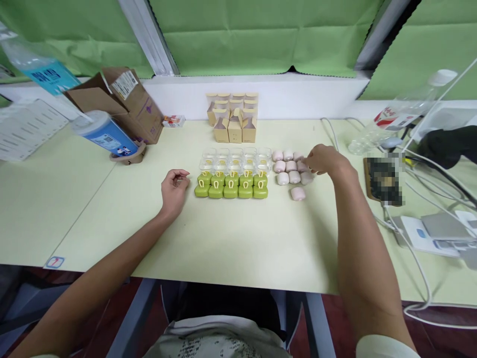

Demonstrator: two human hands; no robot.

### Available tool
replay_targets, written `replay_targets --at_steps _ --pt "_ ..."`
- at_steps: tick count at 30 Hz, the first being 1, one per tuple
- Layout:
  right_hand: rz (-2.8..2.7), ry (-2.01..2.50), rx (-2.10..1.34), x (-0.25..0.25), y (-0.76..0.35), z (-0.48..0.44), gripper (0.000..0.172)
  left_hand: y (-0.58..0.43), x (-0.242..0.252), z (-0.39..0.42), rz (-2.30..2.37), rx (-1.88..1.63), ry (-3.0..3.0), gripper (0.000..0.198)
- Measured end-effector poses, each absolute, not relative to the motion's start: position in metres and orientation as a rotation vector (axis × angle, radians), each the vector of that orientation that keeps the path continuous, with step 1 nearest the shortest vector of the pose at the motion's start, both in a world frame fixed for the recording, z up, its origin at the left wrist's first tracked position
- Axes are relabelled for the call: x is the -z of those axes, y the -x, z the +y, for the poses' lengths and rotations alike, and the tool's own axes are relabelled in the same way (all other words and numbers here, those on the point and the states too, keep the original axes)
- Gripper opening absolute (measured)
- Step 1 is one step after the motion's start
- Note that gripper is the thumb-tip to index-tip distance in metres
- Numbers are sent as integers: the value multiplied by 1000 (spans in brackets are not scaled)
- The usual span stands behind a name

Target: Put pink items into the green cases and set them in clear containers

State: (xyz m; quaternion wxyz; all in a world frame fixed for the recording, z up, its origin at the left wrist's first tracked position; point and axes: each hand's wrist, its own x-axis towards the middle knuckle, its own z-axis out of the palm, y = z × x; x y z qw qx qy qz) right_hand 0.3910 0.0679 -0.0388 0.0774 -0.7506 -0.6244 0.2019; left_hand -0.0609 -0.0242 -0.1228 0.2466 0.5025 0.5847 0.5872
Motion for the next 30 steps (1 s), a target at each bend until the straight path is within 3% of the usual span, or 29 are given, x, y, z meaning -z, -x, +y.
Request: replay_targets --at_steps 2,4,10,16,20,30 --pt "-1796 2375 -779 31 -389 63 14 61 124 -24 1591 -1594 -1371 20" --pt "-1824 2438 -720 26 -382 59 11 61 124 -24 1593 -1598 -1359 21" --pt "-1804 2412 -637 26 -372 56 13 60 121 -24 1601 -1591 -1346 21" --pt "-1712 2445 -882 25 -389 52 23 61 122 -25 1600 -1579 -1359 21" --pt "-1752 2406 -1074 21 -392 45 20 61 122 -24 1593 -1582 -1369 20" --pt "-1604 2301 -1178 10 -373 35 23 60 119 -25 1595 -1577 -1347 21"
